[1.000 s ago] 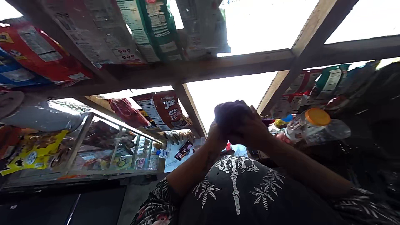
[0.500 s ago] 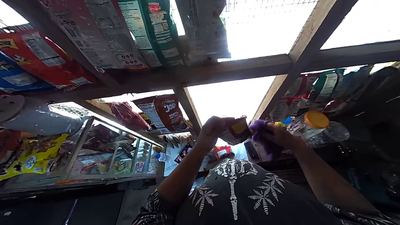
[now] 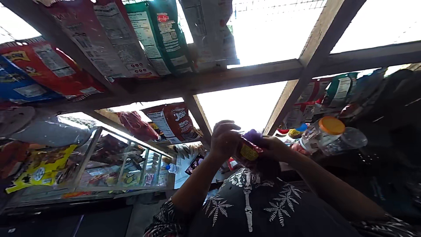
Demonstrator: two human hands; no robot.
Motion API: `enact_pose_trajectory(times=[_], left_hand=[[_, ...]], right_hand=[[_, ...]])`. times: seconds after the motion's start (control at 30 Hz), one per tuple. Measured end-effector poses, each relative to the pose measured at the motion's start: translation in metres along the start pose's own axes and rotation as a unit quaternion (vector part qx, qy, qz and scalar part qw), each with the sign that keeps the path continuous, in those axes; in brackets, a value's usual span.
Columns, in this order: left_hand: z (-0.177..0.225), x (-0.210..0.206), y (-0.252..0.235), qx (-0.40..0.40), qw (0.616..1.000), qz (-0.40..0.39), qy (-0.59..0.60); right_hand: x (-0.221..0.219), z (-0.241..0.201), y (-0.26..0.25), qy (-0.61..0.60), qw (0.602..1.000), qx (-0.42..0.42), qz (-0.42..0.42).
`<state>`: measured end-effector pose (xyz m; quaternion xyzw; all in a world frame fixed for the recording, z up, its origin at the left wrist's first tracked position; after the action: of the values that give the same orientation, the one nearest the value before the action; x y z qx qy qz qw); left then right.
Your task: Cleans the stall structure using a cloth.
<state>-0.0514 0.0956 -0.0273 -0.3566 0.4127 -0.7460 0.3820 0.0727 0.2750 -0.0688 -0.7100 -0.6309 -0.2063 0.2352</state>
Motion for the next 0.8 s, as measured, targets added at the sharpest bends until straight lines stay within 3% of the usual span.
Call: enact_pose_trajectory(times=[0.07,0.17,0.23,0.3,0.4,0.5,0.53,0.63,0.73,0.8], left_hand=[[-0.002,0.003,-0.002,0.053,0.997,-0.011,0.052],[-0.006,-0.005,-0.001,0.126,0.984,0.005,0.127],[-0.006,-0.011,-0.001,0.191,0.968,0.045,0.153],[-0.004,-0.013,-0.002,0.231,0.954,0.067,0.177],[0.001,-0.017,-0.006,0.232,0.929,0.071,0.280],[0.008,-0.021,-0.008,0.206,0.914,0.025,0.348],[0.010,-0.023,-0.009,0.203,0.912,0.023,0.357],[0.004,-0.020,-0.012,0.196,0.909,0.011,0.367],[0.007,-0.010,-0.016,0.305,0.868,0.052,0.388],[0.003,-0.010,-0.011,0.305,0.839,0.008,0.451]], right_hand=[[0.021,-0.018,0.004,-0.027,0.998,-0.020,0.062],[0.026,-0.048,0.009,-0.142,0.974,0.153,0.085],[0.006,-0.064,0.012,-0.147,0.956,0.246,0.058],[-0.015,-0.068,0.013,-0.118,0.945,0.291,0.092],[-0.018,-0.060,0.001,-0.097,0.951,0.224,0.189],[-0.009,-0.053,-0.016,-0.095,0.977,0.048,0.186],[-0.008,-0.055,-0.016,-0.095,0.977,0.027,0.190],[-0.004,-0.066,-0.004,-0.096,0.963,0.110,0.227],[0.000,-0.076,0.003,-0.221,0.940,0.188,0.178],[0.006,-0.075,-0.004,-0.079,0.955,0.207,0.198]])
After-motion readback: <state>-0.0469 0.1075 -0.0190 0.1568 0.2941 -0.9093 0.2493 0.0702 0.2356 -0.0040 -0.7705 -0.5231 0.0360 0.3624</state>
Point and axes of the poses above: each hand's wrist, its own y-axis away from the middle knuckle, its own x-axis out of the back of the hand, z = x × y, the point moved 4 cm from there along -y, towards the middle knuckle, and after that the axes turned 2 degrees about -x, right-handed, at the moved point
